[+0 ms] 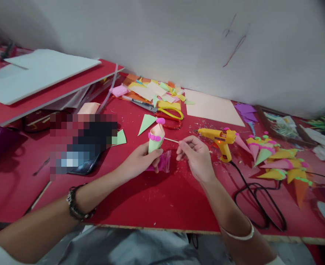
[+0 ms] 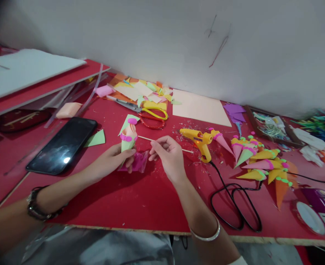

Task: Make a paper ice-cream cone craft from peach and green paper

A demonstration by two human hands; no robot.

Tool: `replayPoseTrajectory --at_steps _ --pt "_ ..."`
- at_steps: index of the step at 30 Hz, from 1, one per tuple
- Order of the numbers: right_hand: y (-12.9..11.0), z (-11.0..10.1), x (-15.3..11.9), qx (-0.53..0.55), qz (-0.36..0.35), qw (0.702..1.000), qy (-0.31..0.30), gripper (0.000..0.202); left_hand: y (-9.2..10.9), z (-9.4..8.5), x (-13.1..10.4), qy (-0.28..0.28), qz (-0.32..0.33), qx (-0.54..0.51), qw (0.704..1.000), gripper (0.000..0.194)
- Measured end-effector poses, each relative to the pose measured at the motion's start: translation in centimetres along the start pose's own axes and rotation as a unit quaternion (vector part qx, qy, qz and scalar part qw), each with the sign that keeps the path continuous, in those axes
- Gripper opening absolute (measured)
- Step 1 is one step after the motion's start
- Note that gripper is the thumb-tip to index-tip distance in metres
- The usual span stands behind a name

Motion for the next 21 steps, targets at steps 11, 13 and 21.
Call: replayPoseTrajectory --at_steps 11,13,21 --pt "0.05 -0.24 0.11 -0.009 -0.023 1.000 0.004 0.019 0.25 -0.02 -0.02 -0.006 -0.005 -0.027 1.000 0.035" --pt "0.14 -0.31 0.17 -0.015 -0.031 0.999 0.014 0.016 0.29 -0.02 0.00 -0.007 -0.004 -0.031 0.999 0.036" --pt "-0.24 0.14 -0.15 -0.026 -0.039 0.999 -0.006 0.016 0.30 -0.02 -0.12 -0.029 0.010 0.009 0.999 0.048"
Point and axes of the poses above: each hand's wrist, its own x-axis towards the middle knuckle, its own z-axis out of the palm, y = z × x, the point moved 2 cm from there along x, towards the middle knuckle, and after that the axes turned 2 degrees about z, right-handed, at the moved point
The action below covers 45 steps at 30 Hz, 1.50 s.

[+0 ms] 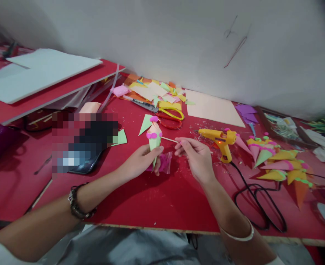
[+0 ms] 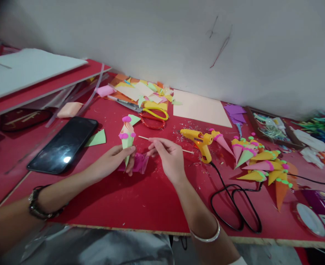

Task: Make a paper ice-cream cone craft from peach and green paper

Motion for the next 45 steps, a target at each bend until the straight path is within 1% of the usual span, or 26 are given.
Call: replayPoseTrajectory --at_steps 3,5,9,12,14,17,19,21,25,31,34,36,39,41,43,45 --pt "-0.5 0.1 -0.2 -0.052 -0.022 0.998 -0.009 0.012 -0.3 0.0 0.1 -0.004 0.003 -0.007 1.000 0.047" --pt "-0.7 0.3 -0.3 -0.059 -0.032 0.998 -0.006 0.009 -0.3 0.1 0.1 0.000 0.004 -0.004 1.000 0.046" --pt "-0.8 1.0 -0.6 -0.048 -0.064 0.997 -0.013 0.017 -0.2 0.3 0.0 0.001 0.009 0.015 1.000 0.042" --pt "-1.0 1.7 -1.1 -0.060 -0.112 0.992 -0.012 0.017 -0.1 0.7 -0.2 -0.005 0.012 0.022 1.000 0.040" --pt "-1.4 1.9 -1.5 -0.097 -0.164 0.982 0.001 0.014 -0.1 0.9 -0.3 -0.009 0.019 0.032 0.999 0.039" --pt "-2.1 1.9 -1.9 -0.170 -0.239 0.956 0.018 0.014 -0.1 1.2 -0.6 -0.021 0.029 0.048 0.998 0.041" --pt "-2.3 1.9 -2.0 -0.201 -0.260 0.944 0.023 0.017 -0.3 1.5 -0.8 -0.031 0.033 0.050 0.998 0.040" --pt "-2.3 1.8 -2.1 -0.211 -0.263 0.941 0.027 0.020 -0.3 1.6 -0.9 -0.038 0.039 0.046 0.997 0.039" --pt "-2.1 1.8 -2.0 -0.200 -0.248 0.947 0.035 0.021 -0.4 1.7 -0.9 -0.052 0.046 0.045 0.997 0.040" --pt "-2.0 1.8 -1.7 -0.155 -0.201 0.967 0.019 0.017 -0.3 1.8 -0.7 -0.070 0.050 0.026 0.996 0.037" --pt "-1.7 1.9 -1.5 -0.115 -0.167 0.979 0.003 0.011 -0.3 1.9 -0.8 -0.091 0.054 0.010 0.994 0.037" --pt "-1.5 2.0 -1.5 -0.075 -0.145 0.987 -0.011 0.010 -0.3 1.9 -0.8 -0.095 0.057 0.006 0.994 0.036" --pt "-1.0 2.1 -1.3 0.003 -0.105 0.994 -0.030 0.018 -0.3 1.9 -0.8 -0.091 0.066 0.006 0.994 0.036" --pt "-0.6 2.2 -1.2 0.046 -0.067 0.995 -0.055 0.029 -0.3 1.8 -0.7 -0.093 0.072 0.010 0.993 0.035" --pt "-0.3 2.3 -1.1 0.084 -0.018 0.992 -0.097 0.037 -0.3 1.8 -0.6 -0.097 0.074 0.018 0.992 0.035" --pt "0.0 2.4 -1.0 0.118 0.029 0.982 -0.142 0.040 -0.3 1.8 -0.6 -0.102 0.075 0.027 0.992 0.035"
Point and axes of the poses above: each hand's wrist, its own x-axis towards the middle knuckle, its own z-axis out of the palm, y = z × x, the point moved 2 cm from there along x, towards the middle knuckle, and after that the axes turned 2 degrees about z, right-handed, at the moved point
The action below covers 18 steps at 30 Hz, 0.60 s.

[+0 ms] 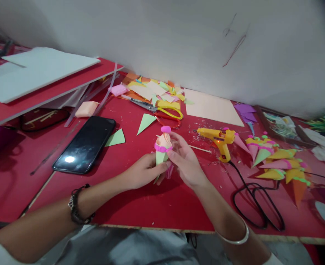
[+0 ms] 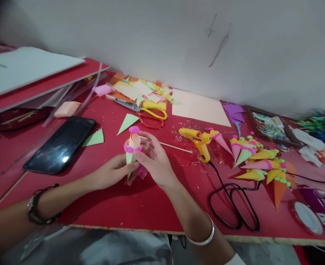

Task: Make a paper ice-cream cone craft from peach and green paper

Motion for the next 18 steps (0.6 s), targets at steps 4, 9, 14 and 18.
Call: replayPoseTrajectory --at_steps 4,9,14,18 --pt "0.20 -0.07 -0.08 0.046 0.042 0.998 -0.032 0.033 -0.06 0.08 -0.11 -0.008 0.002 0.005 1.000 0.034" --pt "0.19 -0.09 -0.11 0.042 0.029 0.998 -0.029 0.031 -0.13 0.11 -0.20 -0.012 0.006 0.009 1.000 0.034" --pt "0.10 -0.03 -0.12 0.011 0.022 0.999 -0.021 0.031 -0.05 0.04 -0.18 -0.008 0.004 0.019 1.000 0.035" --pt "0.07 0.00 -0.11 0.013 0.017 1.000 -0.021 0.030 -0.04 0.07 -0.18 -0.007 0.000 0.017 1.000 0.034"
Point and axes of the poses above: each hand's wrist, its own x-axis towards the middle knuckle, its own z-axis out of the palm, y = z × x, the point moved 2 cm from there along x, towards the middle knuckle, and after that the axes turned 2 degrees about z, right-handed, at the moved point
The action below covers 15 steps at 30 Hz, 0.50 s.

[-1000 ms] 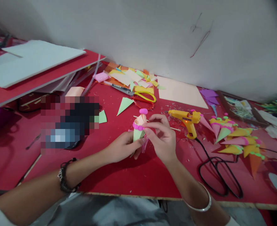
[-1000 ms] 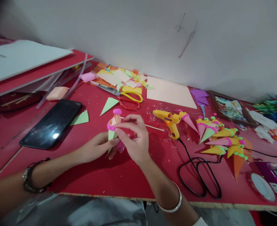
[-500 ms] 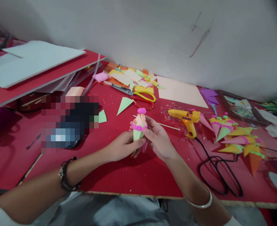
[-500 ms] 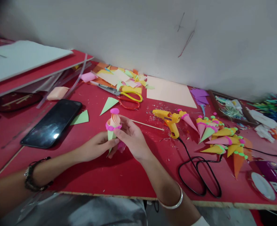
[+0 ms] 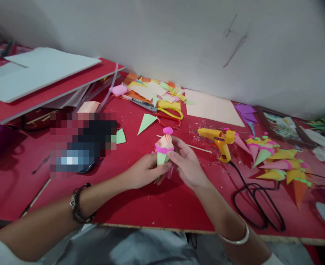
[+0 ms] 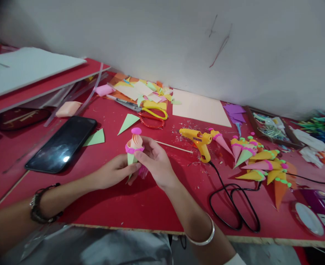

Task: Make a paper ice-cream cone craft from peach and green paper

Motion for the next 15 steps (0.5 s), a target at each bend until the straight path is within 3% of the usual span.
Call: replayPoseTrajectory --at_steps 9,12,15 --pt "0.29 -0.14 0.00 -0.001 -0.017 1.000 0.002 0.033 -0.20 0.03 0.01 0.000 0.014 0.015 1.000 0.036" --pt "0.23 -0.08 -0.03 -0.022 -0.025 0.999 -0.027 0.047 -0.23 -0.05 -0.04 0.002 0.040 0.023 0.999 0.035" --pt "-0.21 0.30 -0.21 -0.059 -0.021 0.995 -0.078 0.057 -0.12 -0.38 -0.11 0.042 0.093 0.037 0.994 0.024"
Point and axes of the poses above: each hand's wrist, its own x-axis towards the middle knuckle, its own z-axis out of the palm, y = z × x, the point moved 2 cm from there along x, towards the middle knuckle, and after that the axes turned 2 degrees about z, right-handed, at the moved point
